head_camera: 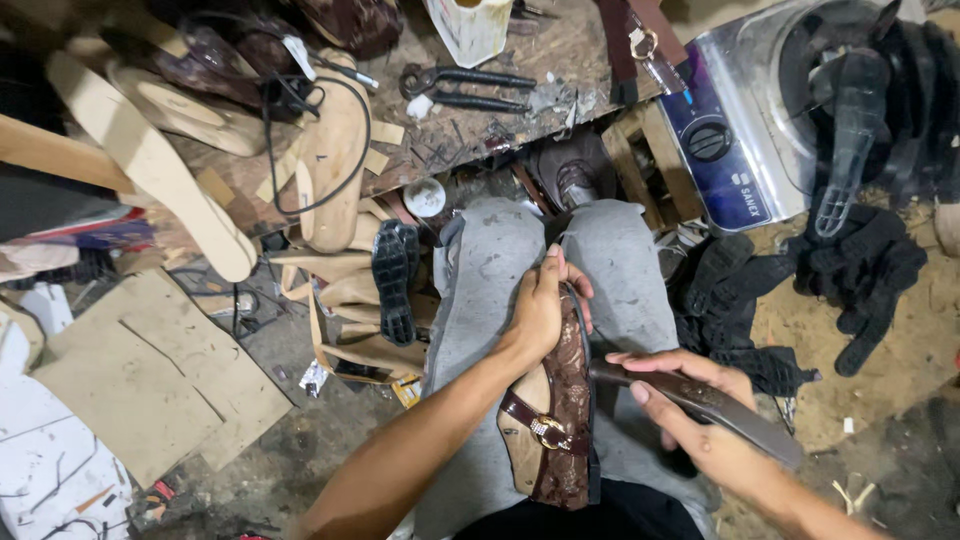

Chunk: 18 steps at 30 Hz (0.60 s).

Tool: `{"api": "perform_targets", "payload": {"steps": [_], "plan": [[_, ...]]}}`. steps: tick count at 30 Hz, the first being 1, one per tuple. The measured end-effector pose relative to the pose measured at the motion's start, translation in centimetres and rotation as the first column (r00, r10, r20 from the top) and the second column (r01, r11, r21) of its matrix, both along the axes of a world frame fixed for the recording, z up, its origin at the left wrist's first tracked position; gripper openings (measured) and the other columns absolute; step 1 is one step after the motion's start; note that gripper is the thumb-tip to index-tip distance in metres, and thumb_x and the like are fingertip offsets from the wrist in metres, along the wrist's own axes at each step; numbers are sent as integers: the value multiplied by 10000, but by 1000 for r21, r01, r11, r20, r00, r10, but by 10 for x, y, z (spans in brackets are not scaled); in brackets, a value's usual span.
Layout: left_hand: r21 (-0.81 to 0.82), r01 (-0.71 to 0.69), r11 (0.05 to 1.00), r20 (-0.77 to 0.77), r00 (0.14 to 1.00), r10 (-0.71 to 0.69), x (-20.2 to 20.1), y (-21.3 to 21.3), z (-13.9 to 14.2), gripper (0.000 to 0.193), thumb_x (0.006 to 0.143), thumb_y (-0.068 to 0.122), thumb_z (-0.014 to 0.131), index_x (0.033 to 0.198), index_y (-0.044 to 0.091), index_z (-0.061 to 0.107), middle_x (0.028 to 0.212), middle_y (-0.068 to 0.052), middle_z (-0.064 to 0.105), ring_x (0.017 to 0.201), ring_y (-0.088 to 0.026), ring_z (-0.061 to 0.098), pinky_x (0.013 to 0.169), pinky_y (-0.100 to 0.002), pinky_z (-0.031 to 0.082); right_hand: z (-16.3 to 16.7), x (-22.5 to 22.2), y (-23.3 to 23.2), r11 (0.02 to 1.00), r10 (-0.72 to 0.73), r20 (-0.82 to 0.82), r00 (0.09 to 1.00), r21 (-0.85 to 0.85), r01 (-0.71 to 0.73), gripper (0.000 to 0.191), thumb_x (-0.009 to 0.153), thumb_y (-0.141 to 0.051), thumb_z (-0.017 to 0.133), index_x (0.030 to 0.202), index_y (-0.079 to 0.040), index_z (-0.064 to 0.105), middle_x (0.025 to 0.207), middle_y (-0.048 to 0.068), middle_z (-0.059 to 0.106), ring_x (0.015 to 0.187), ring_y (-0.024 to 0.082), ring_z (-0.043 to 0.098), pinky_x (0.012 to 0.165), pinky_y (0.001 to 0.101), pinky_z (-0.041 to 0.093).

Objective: The person sits and works on a sandal resting on their lap, using a curved wooden/bone tool to press and smooth the edge where the sole meets the shoe upper. They turn the sandal over, press the black rubber sole firmly against the shoe body, briefly reach to a shelf of finished shoes, and continue smoothing the sole edge by hand and with the tool.

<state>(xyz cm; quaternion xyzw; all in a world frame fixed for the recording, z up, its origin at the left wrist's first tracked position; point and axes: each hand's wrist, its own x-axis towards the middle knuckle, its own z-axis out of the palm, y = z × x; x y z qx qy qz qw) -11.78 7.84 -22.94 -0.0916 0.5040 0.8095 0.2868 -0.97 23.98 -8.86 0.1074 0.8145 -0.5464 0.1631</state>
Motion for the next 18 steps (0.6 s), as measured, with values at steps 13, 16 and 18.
{"api": "perform_targets", "payload": {"steps": [13, 16, 18], "plan": [[-1, -73, 997, 36, 997, 73, -30, -3, 1, 709, 1087, 549, 255, 767, 16, 596, 580, -100, 591, 481, -196, 585, 511, -337, 500, 4, -53, -13, 955, -281, 275, 919, -12, 295, 251, 848, -85, 677, 1056, 21, 768, 1042, 127, 848, 401, 151, 567, 396, 293, 469], [-1, -55, 998, 80, 995, 55, -30, -2, 0, 704, 1085, 550, 252, 767, 24, 595, 579, -90, 594, 483, -189, 589, 507, -332, 499, 3, -57, -13, 993, -73, 173, 982, 100, 56, 249, 847, -124, 709, 1055, 2, 765, 1090, 82, 837, 504, 87, 585, 443, 248, 483], [4, -69, 998, 76, 995, 68, -29, -1, -2, 706, 1082, 552, 257, 760, 23, 595, 572, -87, 592, 478, -188, 588, 500, -330, 498, 2, -62, -11, 931, -262, 275, 925, -180, 318, 262, 920, -141, 701, 1116, 21, 762, 1144, 123, 813, 480, 114, 584, 426, 278, 491]]}}
